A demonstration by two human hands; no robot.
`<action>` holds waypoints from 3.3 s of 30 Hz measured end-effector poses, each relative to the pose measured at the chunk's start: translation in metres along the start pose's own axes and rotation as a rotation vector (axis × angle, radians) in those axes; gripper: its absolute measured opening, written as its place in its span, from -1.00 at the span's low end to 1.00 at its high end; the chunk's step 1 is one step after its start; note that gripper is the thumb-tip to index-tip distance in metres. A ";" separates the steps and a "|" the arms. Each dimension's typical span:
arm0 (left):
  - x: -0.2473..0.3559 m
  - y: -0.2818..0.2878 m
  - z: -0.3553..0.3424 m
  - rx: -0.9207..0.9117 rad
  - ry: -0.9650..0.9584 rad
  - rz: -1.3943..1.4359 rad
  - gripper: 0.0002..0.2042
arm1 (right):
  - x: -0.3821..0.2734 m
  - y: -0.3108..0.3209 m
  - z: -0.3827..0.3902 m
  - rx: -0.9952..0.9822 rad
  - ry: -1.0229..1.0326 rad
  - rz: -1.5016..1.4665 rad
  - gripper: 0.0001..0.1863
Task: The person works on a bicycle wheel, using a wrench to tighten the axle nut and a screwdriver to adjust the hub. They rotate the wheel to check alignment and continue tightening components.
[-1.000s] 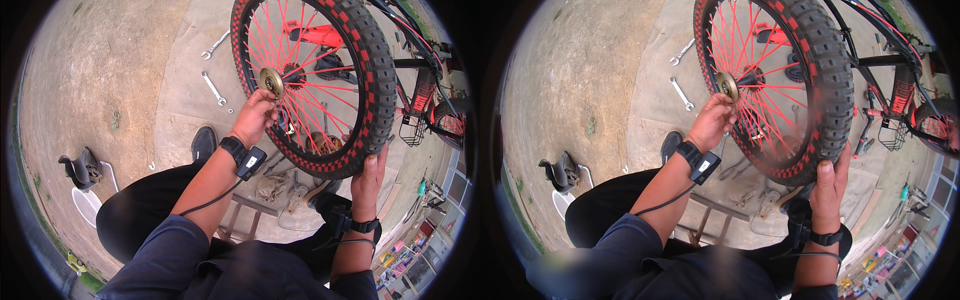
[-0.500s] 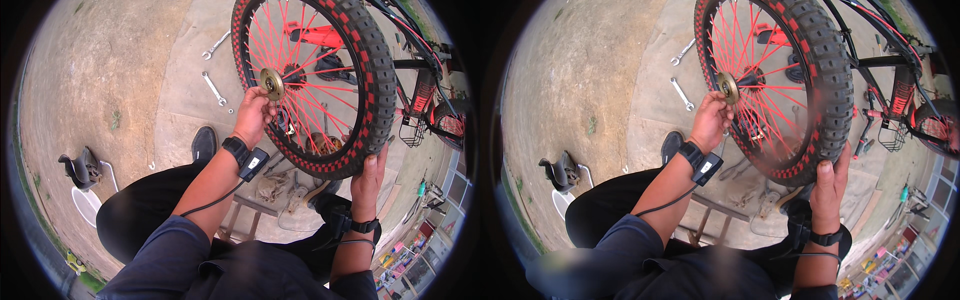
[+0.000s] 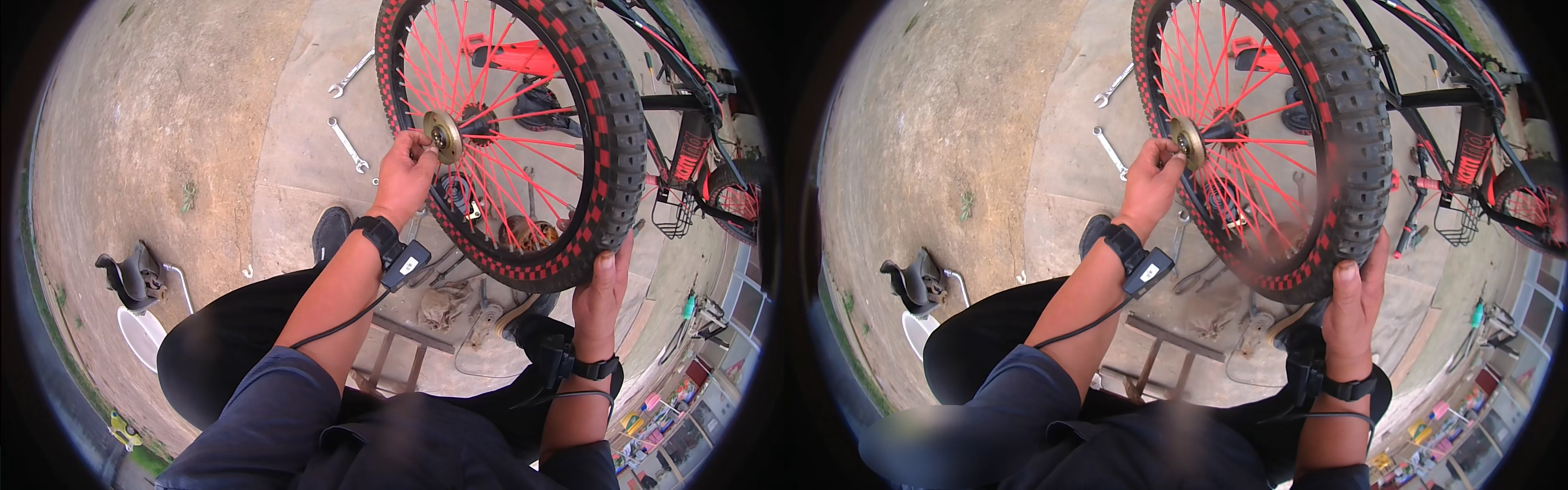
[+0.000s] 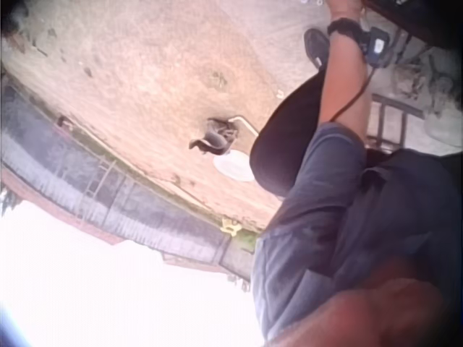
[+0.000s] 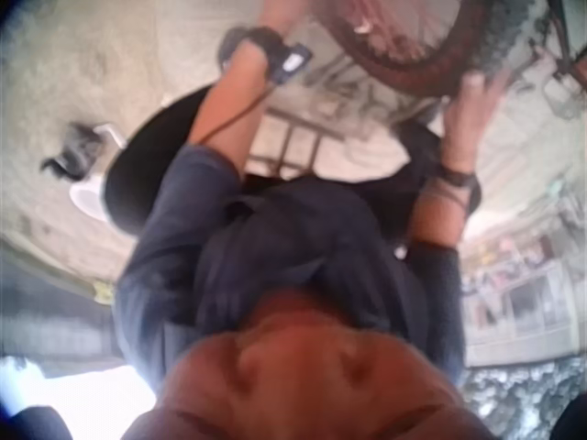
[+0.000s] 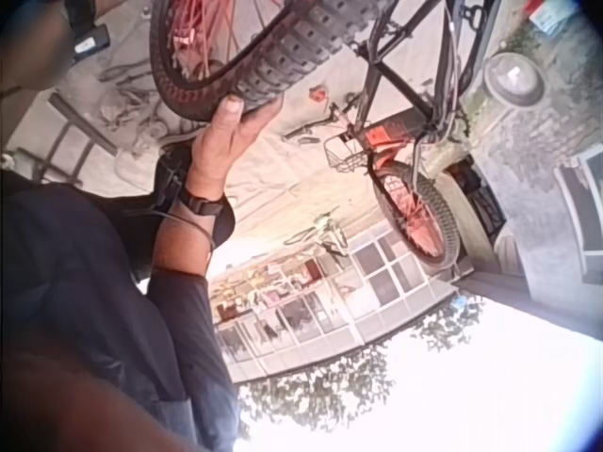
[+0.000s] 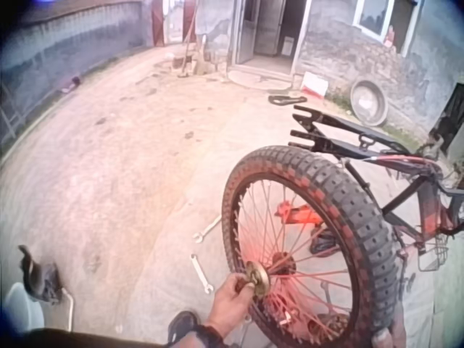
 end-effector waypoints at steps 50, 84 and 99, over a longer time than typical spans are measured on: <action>0.013 -0.007 -0.009 -0.196 0.041 -0.196 -0.91 | 0.001 -0.001 0.000 0.015 -0.009 -0.009 -0.24; -0.010 -0.004 0.000 -0.255 0.408 1.122 -0.98 | 0.003 -0.004 0.007 -0.030 -0.030 0.238 -0.14; 0.014 0.004 -0.018 -0.142 0.165 0.380 -0.93 | 0.003 -0.004 0.008 -0.003 -0.022 0.258 -0.14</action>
Point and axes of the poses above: each hand's wrist, its own z-axis away from the middle knuckle, its own y-axis out of the back of the hand, x = y × z, the point moved 10 cm from there along -z, towards the middle knuckle
